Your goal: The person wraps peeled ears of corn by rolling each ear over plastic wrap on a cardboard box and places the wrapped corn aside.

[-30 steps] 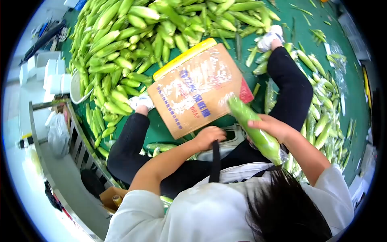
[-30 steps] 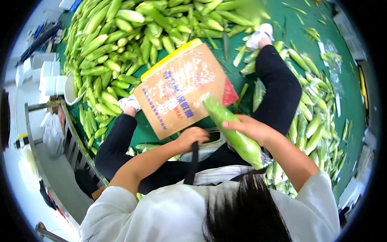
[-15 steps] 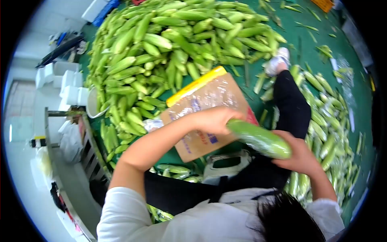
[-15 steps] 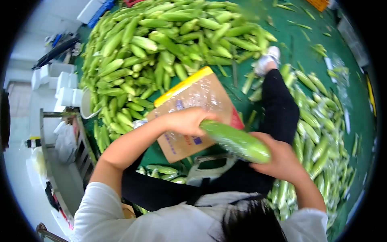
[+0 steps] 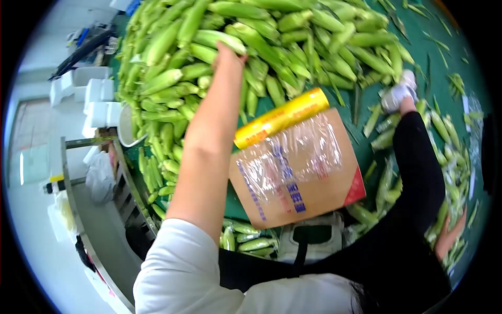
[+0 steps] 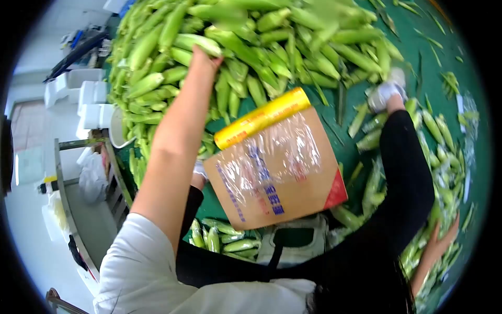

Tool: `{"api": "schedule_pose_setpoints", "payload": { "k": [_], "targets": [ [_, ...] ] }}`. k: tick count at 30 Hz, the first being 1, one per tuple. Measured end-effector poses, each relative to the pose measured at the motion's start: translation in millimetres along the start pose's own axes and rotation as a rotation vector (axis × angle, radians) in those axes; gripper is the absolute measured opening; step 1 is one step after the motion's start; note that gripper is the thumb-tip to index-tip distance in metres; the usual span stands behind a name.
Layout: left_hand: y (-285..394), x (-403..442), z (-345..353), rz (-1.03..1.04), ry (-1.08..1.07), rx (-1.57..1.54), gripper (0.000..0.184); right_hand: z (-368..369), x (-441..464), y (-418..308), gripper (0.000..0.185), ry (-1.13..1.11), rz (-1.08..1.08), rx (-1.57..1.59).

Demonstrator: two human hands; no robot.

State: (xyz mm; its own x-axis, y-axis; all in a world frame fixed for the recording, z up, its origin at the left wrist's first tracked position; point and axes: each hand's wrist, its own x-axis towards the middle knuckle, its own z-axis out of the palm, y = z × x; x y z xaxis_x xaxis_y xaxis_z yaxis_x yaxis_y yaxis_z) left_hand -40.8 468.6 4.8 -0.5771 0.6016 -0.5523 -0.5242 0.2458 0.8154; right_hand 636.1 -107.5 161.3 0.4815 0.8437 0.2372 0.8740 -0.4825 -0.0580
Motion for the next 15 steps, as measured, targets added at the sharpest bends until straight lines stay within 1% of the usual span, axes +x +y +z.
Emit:
{"api": "schedule_pose_setpoints", "payload": {
  "k": [1,2,3,4,5,6,7,8,9,10,11,12,13,14,15],
  "targets": [
    [13.1,-24.6,13.9,-0.030,0.086,-0.011,0.065,-2.0,24.7,-73.4,0.057,0.045,0.017,0.239],
    [24.3,-43.8,27.7,-0.059,0.173,-0.025,0.064,-0.8,40.0,-131.4,0.055,0.080,-0.045,0.381],
    [35.5,-64.4,32.1,-0.083,0.276,-0.023,0.061,-1.5,49.2,-196.6,0.052,0.055,-0.094,0.449],
    [39.9,-66.6,30.5,-0.090,0.098,-0.098,0.060,0.9,48.0,-254.7,0.051,-0.151,0.026,0.718],
    [44.8,-66.2,26.6,-0.093,-0.078,-0.173,0.059,10.0,51.3,-293.9,0.047,-0.270,-0.210,0.777],
    [51.8,-70.3,15.6,-0.183,-0.266,-0.203,0.060,29.9,40.4,-322.0,0.045,-0.433,-0.135,0.694],
    [52.9,-69.1,-5.8,-0.290,-0.503,-0.275,0.059,54.8,32.0,-342.9,0.047,-0.650,-0.119,0.576],
    [54.3,-104.8,-26.8,-0.422,-0.551,-0.350,0.057,92.4,14.0,-349.4,0.052,-0.659,-0.143,0.471],
    [55.7,-155.4,-55.2,-0.548,-0.600,-0.421,0.055,109.1,-4.3,-358.7,0.051,-0.737,-0.073,0.414],
    [44.8,-204.2,-83.4,-0.477,-0.567,-0.407,0.057,126.5,-24.6,-362.8,0.050,-0.770,-0.049,0.427],
    [38.0,-238.5,-106.4,-0.402,-0.538,-0.393,0.060,132.1,-43.7,-369.0,0.040,-0.687,-0.050,0.415],
    [3.4,-191.3,-166.6,-0.565,-1.125,-0.377,0.062,139.8,-50.9,-374.3,0.036,-0.575,-0.120,0.436],
    [2.0,-252.4,-186.2,-0.374,-0.697,-0.106,0.060,143.1,-64.2,-374.3,0.032,-0.480,-0.185,0.445],
    [-7.3,-274.2,-209.2,-0.367,-0.698,-0.006,0.057,144.7,-70.7,-371.2,0.028,-0.614,-0.137,0.509],
    [-29.0,-265.8,-242.8,-0.346,-0.769,0.188,0.054,149.5,-65.1,-369.8,0.024,-0.732,-0.088,0.574]
  ]
}}
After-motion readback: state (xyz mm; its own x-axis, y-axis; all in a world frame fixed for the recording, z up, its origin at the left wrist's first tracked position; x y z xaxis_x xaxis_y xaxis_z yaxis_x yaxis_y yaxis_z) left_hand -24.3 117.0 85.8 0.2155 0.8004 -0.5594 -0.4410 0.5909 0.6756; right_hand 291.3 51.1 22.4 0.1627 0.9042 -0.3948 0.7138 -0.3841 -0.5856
